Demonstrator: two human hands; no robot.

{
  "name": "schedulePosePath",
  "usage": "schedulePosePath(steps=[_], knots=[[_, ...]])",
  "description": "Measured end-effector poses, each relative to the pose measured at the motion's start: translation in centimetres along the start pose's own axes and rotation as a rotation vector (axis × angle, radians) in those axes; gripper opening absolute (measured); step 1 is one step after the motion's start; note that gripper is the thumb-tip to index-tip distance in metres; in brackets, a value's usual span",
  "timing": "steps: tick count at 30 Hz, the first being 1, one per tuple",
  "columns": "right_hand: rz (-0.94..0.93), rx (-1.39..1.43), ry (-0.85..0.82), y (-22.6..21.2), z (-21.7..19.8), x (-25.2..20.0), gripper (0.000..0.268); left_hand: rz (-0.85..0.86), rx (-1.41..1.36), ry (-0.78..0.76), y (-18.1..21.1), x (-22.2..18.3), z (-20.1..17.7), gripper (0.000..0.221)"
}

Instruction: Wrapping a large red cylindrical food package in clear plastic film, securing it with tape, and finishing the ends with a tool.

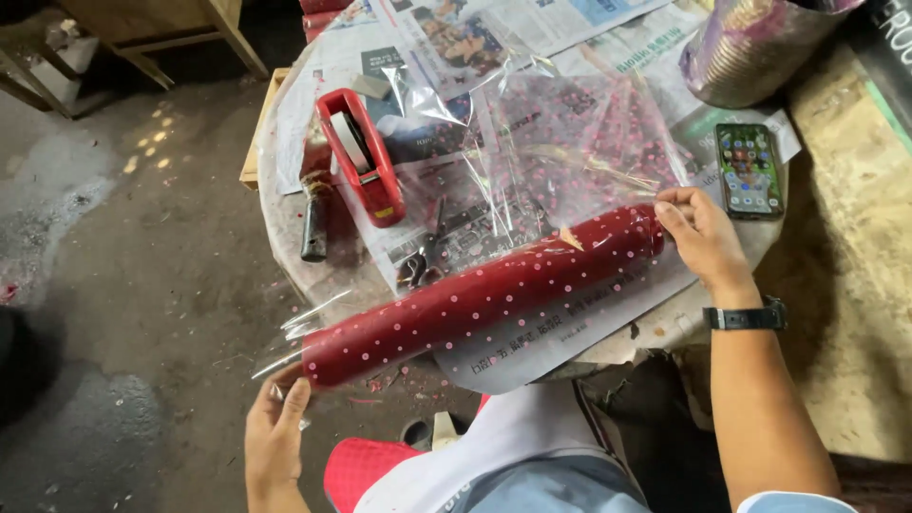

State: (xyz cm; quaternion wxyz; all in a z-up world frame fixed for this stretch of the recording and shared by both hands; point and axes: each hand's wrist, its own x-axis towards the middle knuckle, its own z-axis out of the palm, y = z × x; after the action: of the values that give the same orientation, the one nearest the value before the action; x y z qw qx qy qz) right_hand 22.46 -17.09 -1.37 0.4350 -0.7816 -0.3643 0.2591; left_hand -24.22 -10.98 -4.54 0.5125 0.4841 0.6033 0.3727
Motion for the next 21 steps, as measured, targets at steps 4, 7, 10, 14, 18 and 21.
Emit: schedulePosePath(steps=[4,7,10,14,18,21], knots=[[0.045,-0.094,-0.12,-4.3,-0.2,1.0,0.034,0.083,-0.087,0.093,1.1,0.7,1.0,0.025],[0.015,-0.07,-0.236,-5.0,-0.1,3.4,0.044,0.078,-0.049,0.142,2.4,0.5,1.6,0.02],[0.065,-0.147,-0.314,-6.0,0.4,4.9,0.052,0.083,-0.001,0.174,2.5,0.5,1.6,0.017],[0.106,-0.287,-0.331,-4.6,0.9,6.3,0.051,0.105,0.031,0.221,2.5,0.0,1.2,0.017],[0.158,-0.294,-0.357,-5.6,0.7,3.6,0.06,0.074,0.103,0.303,1.5,0.3,0.0,0.018],[0.113,-0.215,-0.239,-3.1,0.1,3.2,0.053,0.153,-0.04,0.298,0.6,0.8,-0.6,0.011]])
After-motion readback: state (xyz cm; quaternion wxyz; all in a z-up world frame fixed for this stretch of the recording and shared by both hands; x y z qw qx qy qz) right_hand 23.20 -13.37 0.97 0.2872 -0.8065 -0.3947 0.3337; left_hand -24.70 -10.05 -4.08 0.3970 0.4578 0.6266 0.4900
